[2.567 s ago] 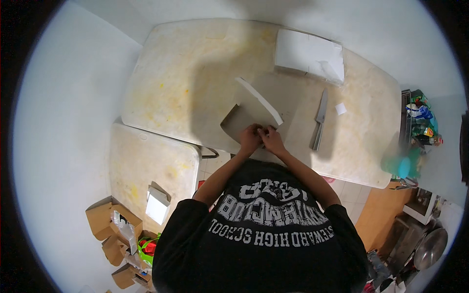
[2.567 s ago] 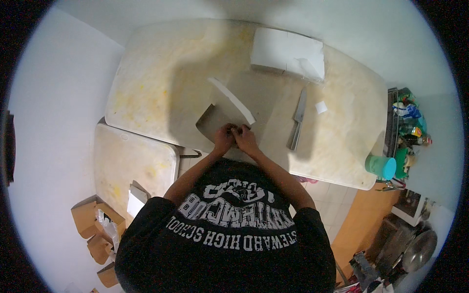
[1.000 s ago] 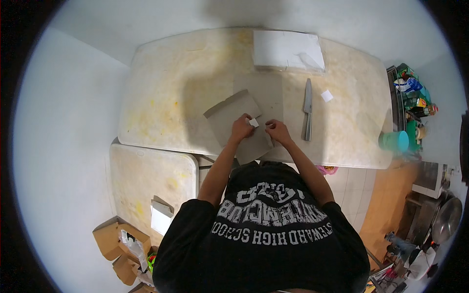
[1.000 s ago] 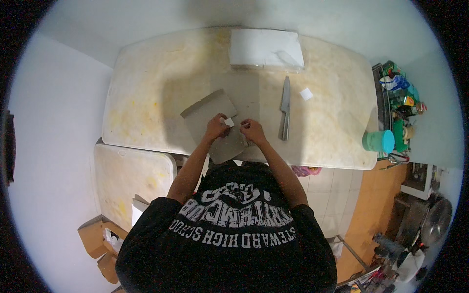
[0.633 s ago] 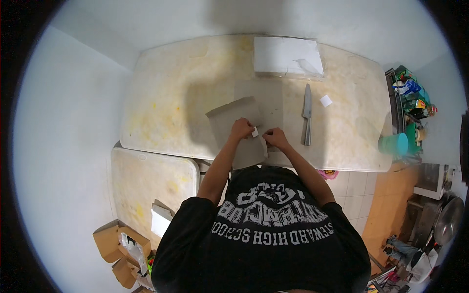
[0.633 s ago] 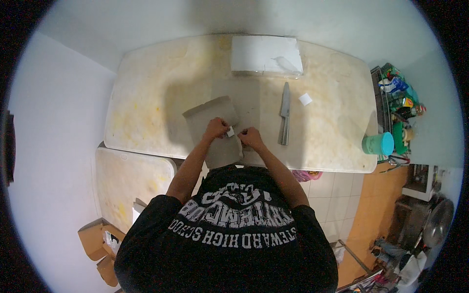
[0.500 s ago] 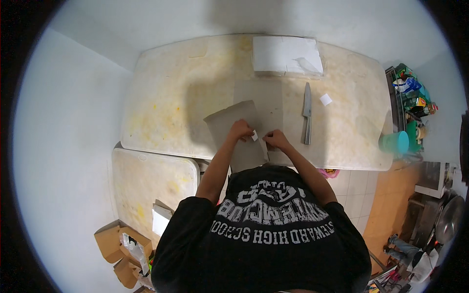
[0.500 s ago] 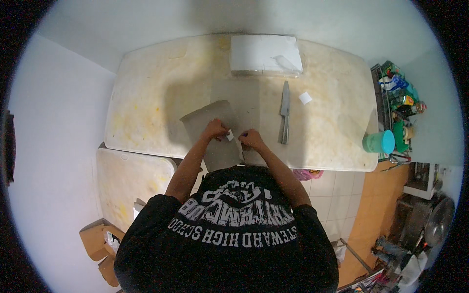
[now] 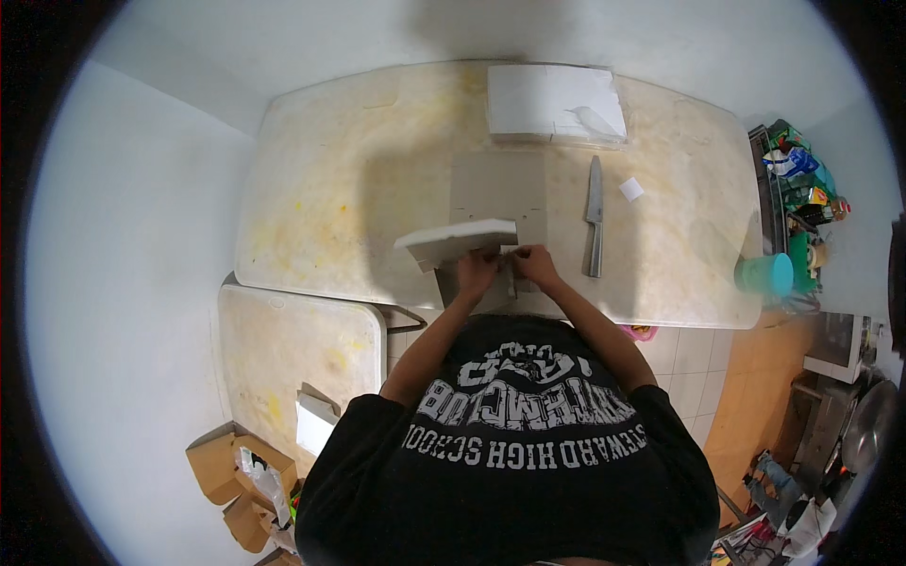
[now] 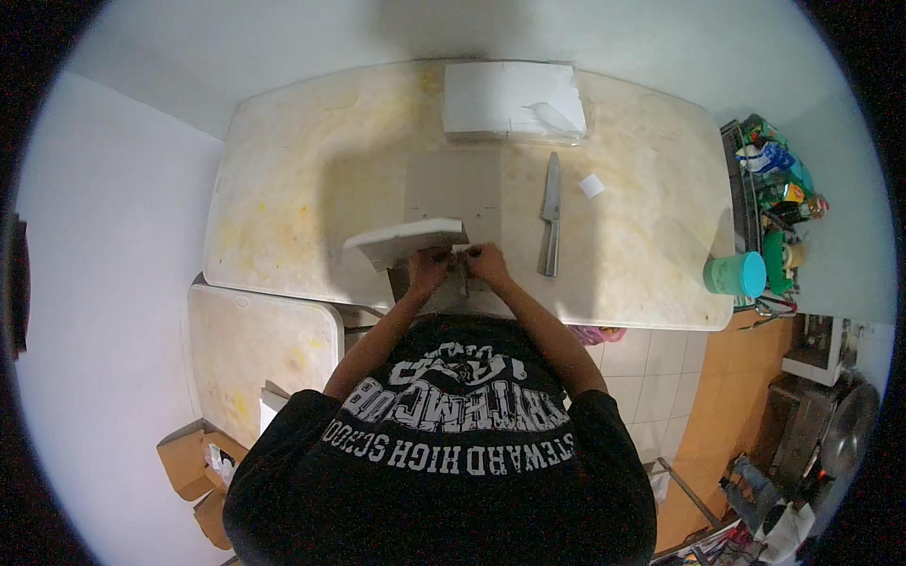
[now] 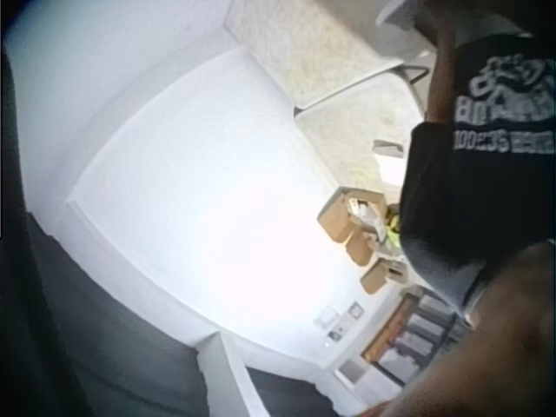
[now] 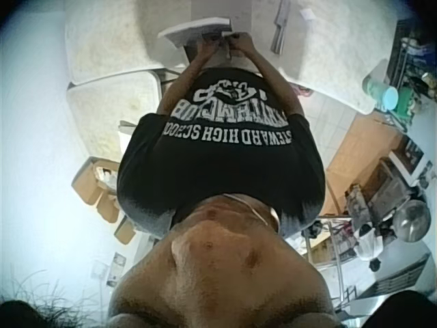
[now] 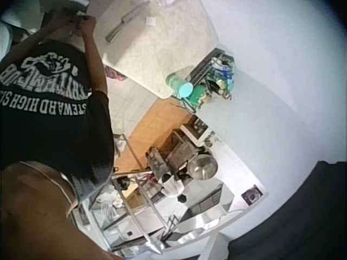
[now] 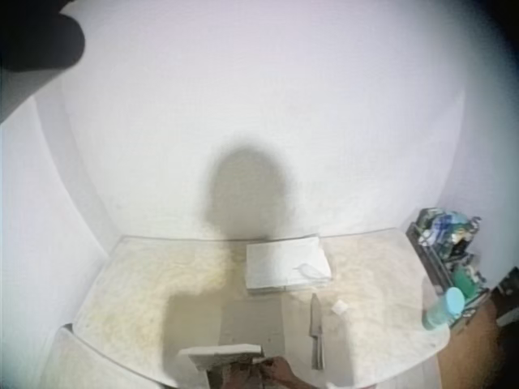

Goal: The person folds a cardboard sheet into a box by hand. They fold the sides upward, tuck in the perforated tabs, and secure the edges until the box is fully formed.

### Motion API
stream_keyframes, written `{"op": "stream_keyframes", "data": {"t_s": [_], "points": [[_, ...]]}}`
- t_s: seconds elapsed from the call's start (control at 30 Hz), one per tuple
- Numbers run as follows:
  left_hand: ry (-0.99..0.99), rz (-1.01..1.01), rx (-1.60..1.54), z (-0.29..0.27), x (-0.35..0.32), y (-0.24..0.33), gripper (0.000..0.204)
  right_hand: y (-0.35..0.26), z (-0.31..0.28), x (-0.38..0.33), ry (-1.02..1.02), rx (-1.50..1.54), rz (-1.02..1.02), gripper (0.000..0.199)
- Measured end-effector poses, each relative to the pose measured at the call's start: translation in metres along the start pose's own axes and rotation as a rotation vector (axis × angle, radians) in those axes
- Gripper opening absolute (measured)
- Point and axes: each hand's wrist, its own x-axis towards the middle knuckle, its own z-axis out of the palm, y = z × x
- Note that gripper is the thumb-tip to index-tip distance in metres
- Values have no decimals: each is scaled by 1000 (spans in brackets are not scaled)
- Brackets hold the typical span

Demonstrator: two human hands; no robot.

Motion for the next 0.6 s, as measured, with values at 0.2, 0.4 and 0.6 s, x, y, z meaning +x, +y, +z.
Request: {"op": "stream_keyframes", "data": {"t_s": [0.2, 0.4, 0.6], "points": [[-132, -100, -82, -6, 0, 12, 28, 11, 1, 3, -66, 169, 92, 26], [-229, -70, -65, 3, 5, 0, 31, 48, 4, 21, -76, 112, -16, 21], [-245, 81, 6, 29, 0, -66, 37, 32, 17, 23, -187, 332, 204, 23]]}}
